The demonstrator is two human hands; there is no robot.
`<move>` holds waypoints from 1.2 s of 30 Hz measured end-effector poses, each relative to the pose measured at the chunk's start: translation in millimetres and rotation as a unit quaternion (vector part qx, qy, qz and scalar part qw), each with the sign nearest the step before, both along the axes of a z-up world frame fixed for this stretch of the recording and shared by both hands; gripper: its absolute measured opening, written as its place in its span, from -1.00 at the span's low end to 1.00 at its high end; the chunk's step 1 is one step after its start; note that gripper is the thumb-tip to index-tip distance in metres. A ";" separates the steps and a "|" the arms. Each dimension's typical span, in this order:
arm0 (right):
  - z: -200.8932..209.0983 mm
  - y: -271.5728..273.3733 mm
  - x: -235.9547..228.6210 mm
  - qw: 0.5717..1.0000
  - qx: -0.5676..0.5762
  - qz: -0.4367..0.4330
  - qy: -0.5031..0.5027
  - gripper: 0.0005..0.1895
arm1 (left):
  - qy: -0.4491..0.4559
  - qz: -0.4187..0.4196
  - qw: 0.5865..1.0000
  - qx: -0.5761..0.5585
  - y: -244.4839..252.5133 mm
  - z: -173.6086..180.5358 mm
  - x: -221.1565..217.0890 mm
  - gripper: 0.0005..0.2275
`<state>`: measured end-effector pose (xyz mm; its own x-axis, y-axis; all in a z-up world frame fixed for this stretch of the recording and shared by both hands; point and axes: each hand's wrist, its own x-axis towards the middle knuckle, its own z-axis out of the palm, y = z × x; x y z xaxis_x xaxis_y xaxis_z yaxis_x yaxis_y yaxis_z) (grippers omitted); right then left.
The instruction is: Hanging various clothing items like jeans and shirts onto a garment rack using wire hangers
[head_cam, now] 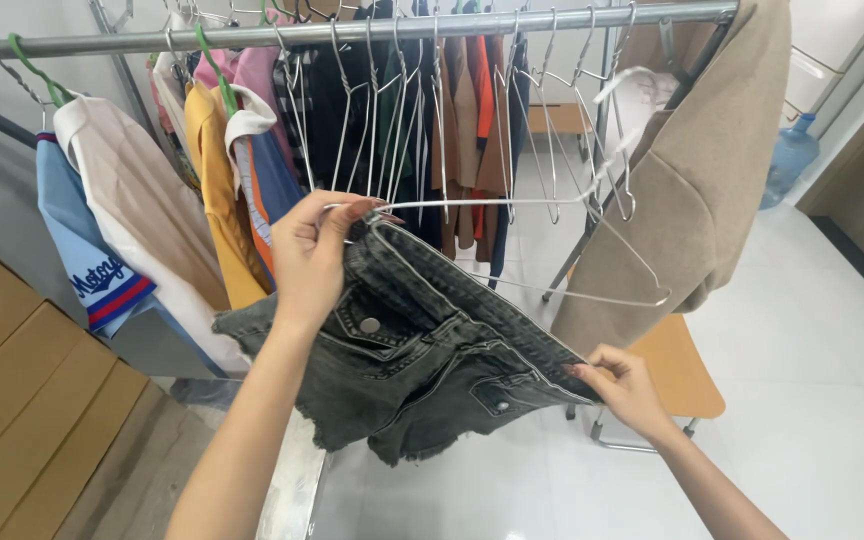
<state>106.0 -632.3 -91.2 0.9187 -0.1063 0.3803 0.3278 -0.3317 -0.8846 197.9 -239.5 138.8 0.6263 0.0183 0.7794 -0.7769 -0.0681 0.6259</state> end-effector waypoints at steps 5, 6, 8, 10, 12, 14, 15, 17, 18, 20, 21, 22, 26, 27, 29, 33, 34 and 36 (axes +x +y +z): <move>-20.6 -52.1 13.8 0.997 0.030 0.067 -0.022 -0.72 | 0.033 0.035 0.997 -0.054 32.7 -16.3 24.1 -0.84; -18.3 -59.7 12.3 0.995 0.043 0.085 -0.029 -0.66 | 0.042 0.044 0.996 -0.069 39.7 -18.9 28.2 -0.81; 25.7 -51.4 -11.3 0.984 0.101 0.145 -0.002 -0.64 | 0.060 0.046 0.992 -0.097 58.8 -33.1 38.8 -0.78; 55.8 -51.4 -21.1 0.966 0.159 0.204 0.024 -0.41 | 0.077 0.049 0.988 -0.124 79.5 -48.8 54.7 -0.76; 68.7 -60.1 -22.7 0.956 0.148 0.255 0.006 -0.44 | 0.101 0.047 0.978 -0.176 100.7 -68.9 74.2 -0.73; 78.6 -56.0 -16.4 0.979 0.102 0.175 -0.018 -0.64 | 0.110 0.041 0.975 -0.188 97.8 -69.2 68.2 -0.73; 84.6 -54.1 -12.1 0.993 0.053 0.097 -0.043 -0.77 | 0.116 0.036 0.972 -0.202 96.4 -68.4 65.8 -0.73; 89.7 -39.3 -11.0 0.994 0.054 0.001 -0.095 -0.60 | 0.124 0.033 0.969 -0.211 94.9 -73.9 60.2 -0.73; 92.5 -31.9 -9.9 0.983 0.053 -0.094 -0.146 -0.43 | 0.131 0.032 0.966 -0.220 94.4 -76.4 57.5 -0.73; 123.6 0.0 -18.0 0.970 0.045 -0.130 -0.202 -0.41 | 0.141 0.030 0.963 -0.225 82.0 -75.9 43.4 -0.73; 138.9 16.3 -22.1 0.952 0.036 -0.165 -0.256 -0.38 | 0.152 0.029 0.961 -0.231 76.6 -75.9 35.8 -0.73; 129.7 8.2 -12.9 0.952 0.037 -0.165 -0.257 -0.38 | 0.151 0.029 0.961 -0.231 74.4 -75.0 30.1 -0.73; 115.6 3.0 2.9 0.957 0.042 -0.178 -0.226 -0.43 | 0.148 0.064 0.959 -0.231 68.9 -71.1 14.2 -0.71; 117.7 7.8 1.2 0.961 0.029 -0.170 -0.218 -0.52 | 0.145 0.065 0.957 -0.241 67.7 -71.0 11.8 -0.71; 114.5 8.1 -0.3 0.964 0.049 -0.168 -0.198 -0.59 | 0.143 0.061 0.952 -0.262 79.8 -88.6 27.7 -0.70; 125.3 22.6 -8.4 0.965 0.177 -0.151 -0.125 -0.62 | 0.140 0.057 0.935 -0.320 94.1 -113.2 39.7 -0.68; 123.6 16.7 -6.8 0.965 0.177 -0.150 -0.124 -0.62 | 0.140 0.058 0.935 -0.320 96.2 -118.0 40.3 -0.68; 120.7 4.6 -3.1 0.958 0.263 -0.071 -0.086 -0.65 | 0.171 0.054 0.917 -0.356 100.0 -127.8 41.9 -0.71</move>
<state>102.9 -627.7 29.5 0.8088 -0.4451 0.3844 0.4689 0.0935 -0.8783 239.8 -139.5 11.0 0.7966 0.5220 0.3049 -0.5400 0.3876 0.7471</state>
